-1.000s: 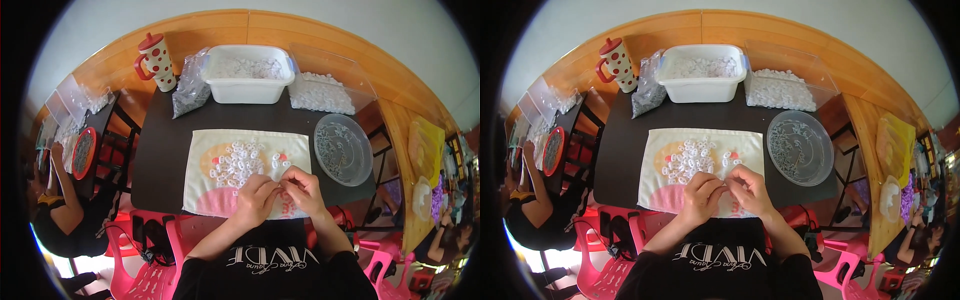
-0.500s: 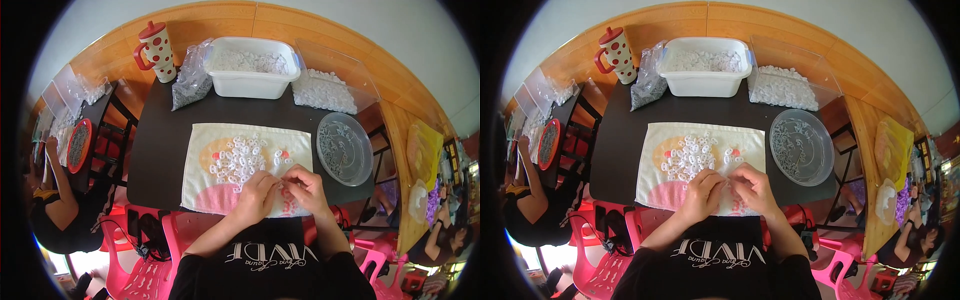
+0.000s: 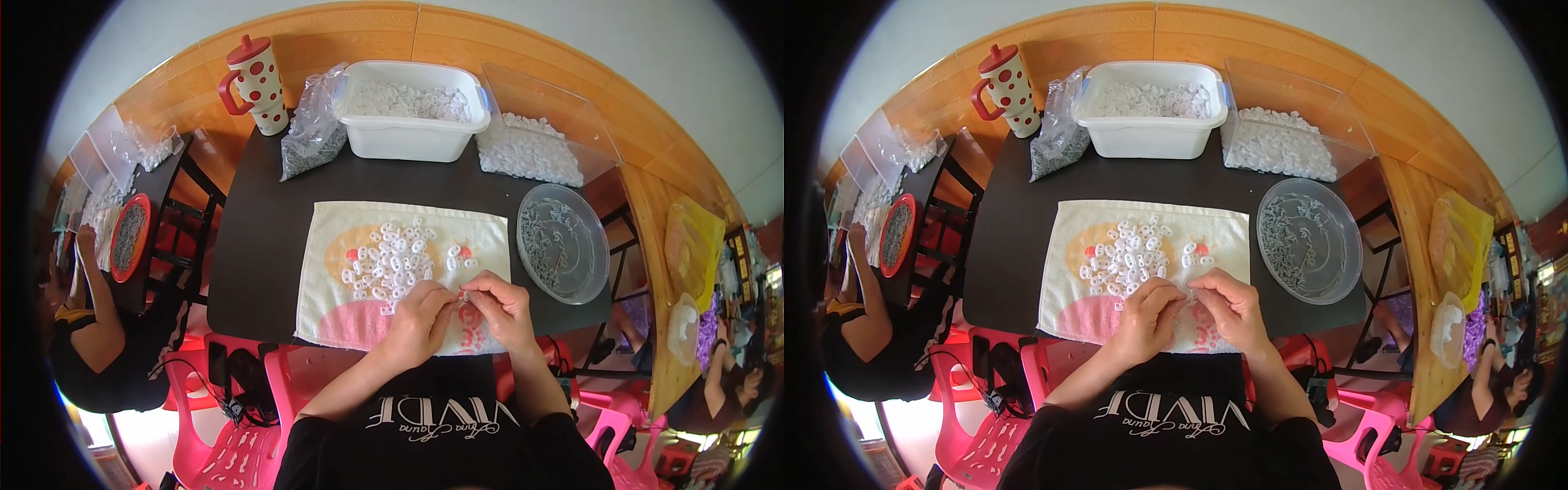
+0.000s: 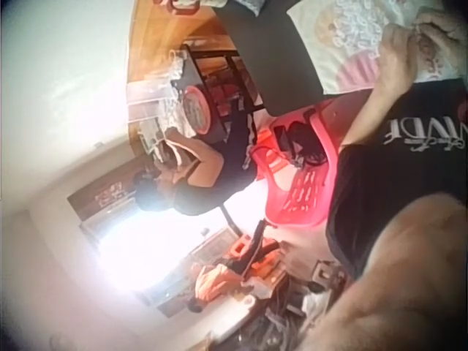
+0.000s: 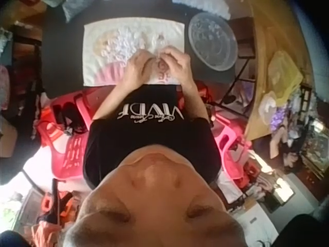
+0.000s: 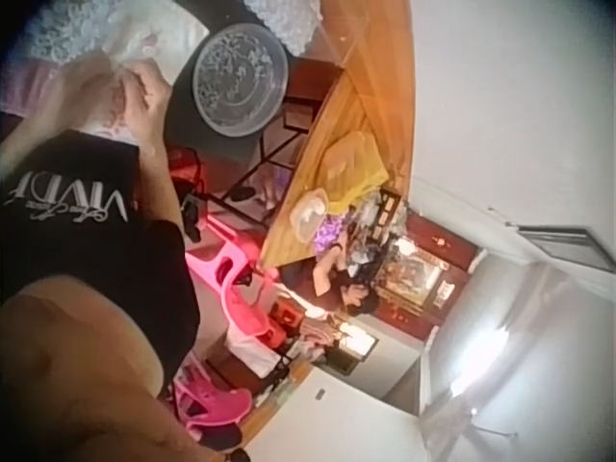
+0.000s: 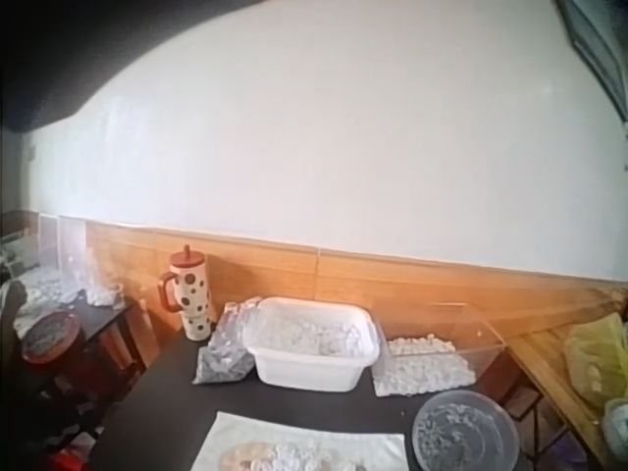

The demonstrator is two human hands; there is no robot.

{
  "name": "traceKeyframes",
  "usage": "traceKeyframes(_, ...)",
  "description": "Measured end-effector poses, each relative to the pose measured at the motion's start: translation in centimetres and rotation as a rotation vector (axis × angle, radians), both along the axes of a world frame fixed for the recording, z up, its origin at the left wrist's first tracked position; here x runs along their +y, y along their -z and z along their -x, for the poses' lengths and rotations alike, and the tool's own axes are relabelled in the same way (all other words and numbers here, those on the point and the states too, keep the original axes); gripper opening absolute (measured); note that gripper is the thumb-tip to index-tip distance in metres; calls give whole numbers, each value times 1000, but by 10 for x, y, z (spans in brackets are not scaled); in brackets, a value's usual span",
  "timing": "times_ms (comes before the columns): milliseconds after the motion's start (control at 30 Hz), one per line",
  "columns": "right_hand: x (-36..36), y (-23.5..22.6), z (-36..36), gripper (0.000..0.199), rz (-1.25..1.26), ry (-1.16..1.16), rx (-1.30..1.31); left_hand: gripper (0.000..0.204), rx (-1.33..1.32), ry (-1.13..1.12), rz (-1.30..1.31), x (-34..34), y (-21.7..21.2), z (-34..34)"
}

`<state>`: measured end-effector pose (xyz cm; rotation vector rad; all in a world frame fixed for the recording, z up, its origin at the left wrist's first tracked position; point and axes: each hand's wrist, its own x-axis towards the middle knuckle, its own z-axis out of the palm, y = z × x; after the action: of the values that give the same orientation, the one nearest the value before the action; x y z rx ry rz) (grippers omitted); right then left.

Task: Manually assembling small white plastic components by inserting metal pins into them.

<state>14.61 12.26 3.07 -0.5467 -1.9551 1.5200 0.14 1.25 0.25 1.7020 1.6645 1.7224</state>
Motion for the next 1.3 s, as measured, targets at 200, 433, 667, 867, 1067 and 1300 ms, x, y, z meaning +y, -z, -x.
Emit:
traceKeyframes(200, -3, -1, 1, 21, -250, 12, 52, 14, -37, 7, 11, -1, -3, -1)
traceKeyframes(433, -4, -2, 0, 23, -349, 28, 10, 14, -40, 11, 20, -1, -3, -1)
traceKeyframes(667, 1, 1, -1, 18, -523, 8, 29, 13, -48, 22, 20, -1, -2, -1)
traceKeyframes(867, 3, 3, -2, 22, -666, -30, 41, 12, -58, 35, 36, 0, -4, -1)
traceKeyframes(1067, -2, 16, 0, 20, -551, 15, 125, 12, -107, 60, 43, 1, -3, 0)
traceKeyframes(1300, -14, 15, 0, 13, -104, 100, 217, 17, -170, 88, 46, 0, -7, 0)
